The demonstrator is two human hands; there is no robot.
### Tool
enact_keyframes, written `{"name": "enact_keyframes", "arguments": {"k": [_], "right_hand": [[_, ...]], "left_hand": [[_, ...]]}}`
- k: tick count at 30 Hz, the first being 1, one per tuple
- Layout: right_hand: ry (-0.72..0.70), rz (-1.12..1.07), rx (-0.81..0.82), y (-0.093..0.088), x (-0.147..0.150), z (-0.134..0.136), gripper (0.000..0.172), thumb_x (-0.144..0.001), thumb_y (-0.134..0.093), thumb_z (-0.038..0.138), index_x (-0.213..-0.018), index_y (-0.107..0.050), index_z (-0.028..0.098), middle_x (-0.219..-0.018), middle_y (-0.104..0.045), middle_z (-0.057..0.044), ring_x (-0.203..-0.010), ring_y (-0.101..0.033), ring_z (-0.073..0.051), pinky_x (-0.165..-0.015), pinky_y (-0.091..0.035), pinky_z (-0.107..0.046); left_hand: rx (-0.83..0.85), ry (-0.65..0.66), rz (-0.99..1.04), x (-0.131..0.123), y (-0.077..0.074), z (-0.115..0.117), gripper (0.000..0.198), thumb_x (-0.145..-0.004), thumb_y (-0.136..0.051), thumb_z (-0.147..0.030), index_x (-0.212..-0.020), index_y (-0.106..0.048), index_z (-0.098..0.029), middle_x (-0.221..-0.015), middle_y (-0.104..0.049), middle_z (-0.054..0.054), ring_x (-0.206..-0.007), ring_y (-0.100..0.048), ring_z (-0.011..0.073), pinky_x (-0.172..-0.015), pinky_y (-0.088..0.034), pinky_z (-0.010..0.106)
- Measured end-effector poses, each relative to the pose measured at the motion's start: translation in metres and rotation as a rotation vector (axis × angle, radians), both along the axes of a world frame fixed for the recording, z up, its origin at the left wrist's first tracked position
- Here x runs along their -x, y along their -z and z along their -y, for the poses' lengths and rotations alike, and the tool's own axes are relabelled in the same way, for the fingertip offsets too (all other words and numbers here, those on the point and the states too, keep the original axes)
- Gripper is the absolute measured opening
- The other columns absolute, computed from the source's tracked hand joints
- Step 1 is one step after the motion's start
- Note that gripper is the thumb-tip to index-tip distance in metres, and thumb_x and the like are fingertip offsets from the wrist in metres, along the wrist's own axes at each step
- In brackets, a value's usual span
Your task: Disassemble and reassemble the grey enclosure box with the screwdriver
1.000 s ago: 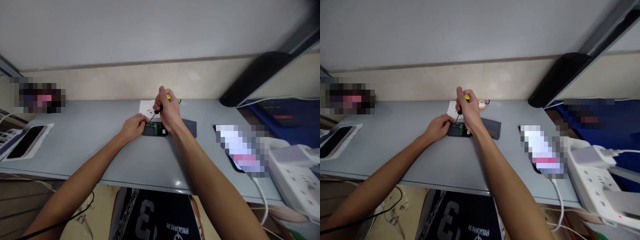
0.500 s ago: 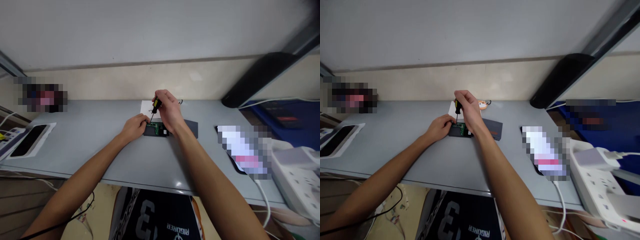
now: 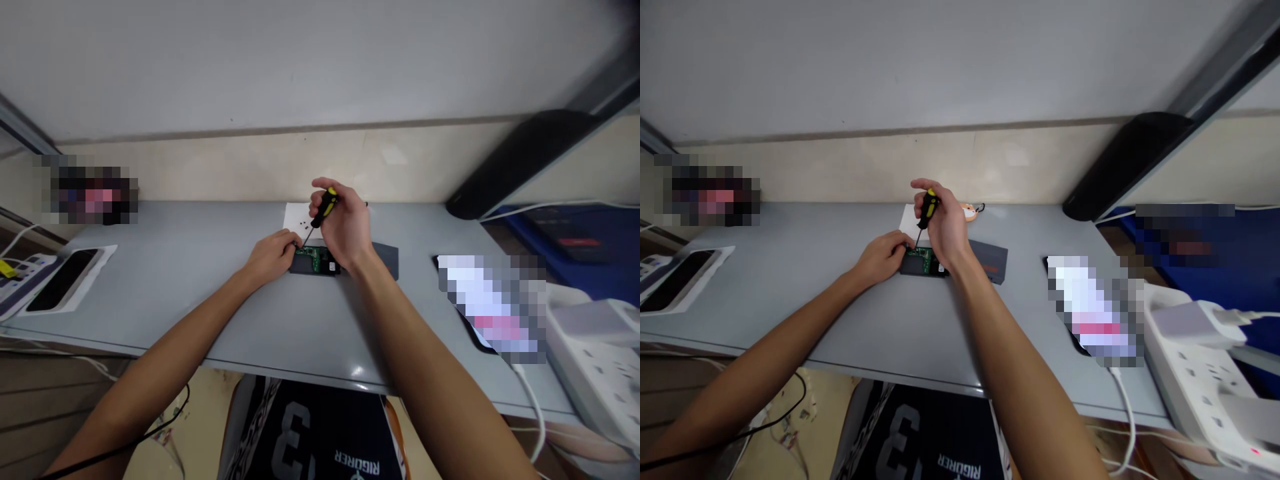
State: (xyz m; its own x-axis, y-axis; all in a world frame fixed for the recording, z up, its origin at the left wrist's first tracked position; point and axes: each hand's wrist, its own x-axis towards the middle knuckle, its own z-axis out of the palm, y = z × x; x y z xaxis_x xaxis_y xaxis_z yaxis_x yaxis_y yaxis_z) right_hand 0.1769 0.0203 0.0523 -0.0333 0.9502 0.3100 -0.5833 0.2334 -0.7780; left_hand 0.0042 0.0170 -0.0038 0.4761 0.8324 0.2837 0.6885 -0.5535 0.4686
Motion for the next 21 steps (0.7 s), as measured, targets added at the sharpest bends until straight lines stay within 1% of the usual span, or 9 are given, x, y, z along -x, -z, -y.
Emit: {"name": "enact_keyframes", "arguments": {"k": [4,6,8,11,14,15,17,19,21], "right_hand": [[0.056,0.051,-0.011,0.0015,0.0005,-0.0001,0.018,-0.088,-0.069,0.040,-0.085,-0.071,0.023,-0.091,-0.058,-0.001,-0.082,-0.057,-0.012,-0.077,-0.049,-0.026],[0.068,0.069,0.011,0.0006,0.0020,0.0016,0.018,-0.085,-0.074,0.040,-0.084,-0.069,0.023,-0.091,-0.060,-0.001,-0.086,-0.060,-0.012,-0.078,-0.049,-0.025],[0.058,0.054,0.044,-0.0011,0.0034,0.0040,0.022,-0.081,-0.079,0.039,-0.081,-0.063,0.023,-0.091,-0.062,0.000,-0.088,-0.063,-0.013,-0.078,-0.050,-0.026],[0.029,0.029,0.075,-0.0038,0.0049,0.0067,0.034,-0.079,-0.081,0.041,-0.080,-0.052,0.024,-0.085,-0.061,0.002,-0.077,-0.061,-0.011,-0.072,-0.048,-0.026],[0.020,0.031,0.069,-0.0051,0.0056,0.0070,0.038,-0.082,-0.077,0.050,-0.079,-0.049,0.025,-0.068,-0.047,0.005,-0.061,-0.046,-0.010,-0.062,-0.042,-0.026],[0.021,0.033,0.069,-0.0053,0.0054,0.0065,0.038,-0.084,-0.075,0.053,-0.079,-0.050,0.025,-0.066,-0.043,0.005,-0.059,-0.043,-0.010,-0.060,-0.041,-0.026],[0.016,0.031,0.065,-0.0052,0.0042,0.0054,0.035,-0.086,-0.068,0.057,-0.082,-0.056,0.025,-0.067,-0.043,0.004,-0.060,-0.043,-0.011,-0.061,-0.042,-0.027],[0.002,0.018,0.060,-0.0049,0.0023,0.0045,0.031,-0.088,-0.064,0.056,-0.088,-0.062,0.025,-0.071,-0.048,0.002,-0.065,-0.049,-0.013,-0.065,-0.045,-0.028],[-0.002,0.015,0.057,-0.0044,0.0009,0.0047,0.026,-0.087,-0.067,0.050,-0.089,-0.067,0.024,-0.080,-0.055,0.000,-0.073,-0.055,-0.013,-0.071,-0.048,-0.028]], "left_hand": [[0.004,-0.001,0.002,0.0004,0.0003,0.0003,0.030,-0.095,-0.041,-0.013,-0.103,-0.067,-0.024,-0.106,-0.070,0.002,-0.096,-0.065,0.0190,-0.085,-0.049,0.033],[-0.001,-0.005,0.000,0.0003,0.0005,0.0004,0.029,-0.095,-0.041,-0.013,-0.104,-0.067,-0.024,-0.106,-0.070,0.001,-0.096,-0.065,0.0190,-0.085,-0.049,0.033],[-0.006,-0.005,-0.002,0.0003,0.0005,0.0004,0.030,-0.095,-0.041,-0.012,-0.103,-0.067,-0.024,-0.107,-0.070,0.001,-0.096,-0.065,0.0190,-0.086,-0.049,0.033],[-0.005,0.001,-0.002,0.0002,0.0003,0.0003,0.030,-0.095,-0.041,-0.012,-0.104,-0.068,-0.024,-0.108,-0.071,0.002,-0.098,-0.065,0.0191,-0.087,-0.050,0.033],[0.003,-0.001,-0.004,0.0001,-0.0006,0.0005,0.031,-0.095,-0.041,-0.013,-0.104,-0.069,-0.024,-0.108,-0.071,0.002,-0.099,-0.065,0.0193,-0.088,-0.050,0.033],[0.006,-0.001,-0.004,0.0000,-0.0009,0.0006,0.031,-0.095,-0.041,-0.013,-0.104,-0.069,-0.024,-0.108,-0.071,0.002,-0.099,-0.066,0.0193,-0.088,-0.050,0.033],[0.012,-0.001,-0.001,-0.0001,-0.0013,0.0008,0.031,-0.096,-0.041,-0.013,-0.104,-0.069,-0.024,-0.108,-0.071,0.002,-0.099,-0.066,0.0192,-0.087,-0.050,0.033],[0.013,-0.003,0.001,-0.0001,-0.0014,0.0008,0.031,-0.096,-0.041,-0.013,-0.104,-0.069,-0.024,-0.108,-0.071,0.002,-0.098,-0.066,0.0189,-0.087,-0.050,0.033],[0.008,-0.006,-0.001,0.0000,-0.0012,0.0006,0.031,-0.096,-0.041,-0.013,-0.104,-0.069,-0.024,-0.108,-0.071,0.001,-0.099,-0.066,0.0187,-0.088,-0.050,0.033]]}}
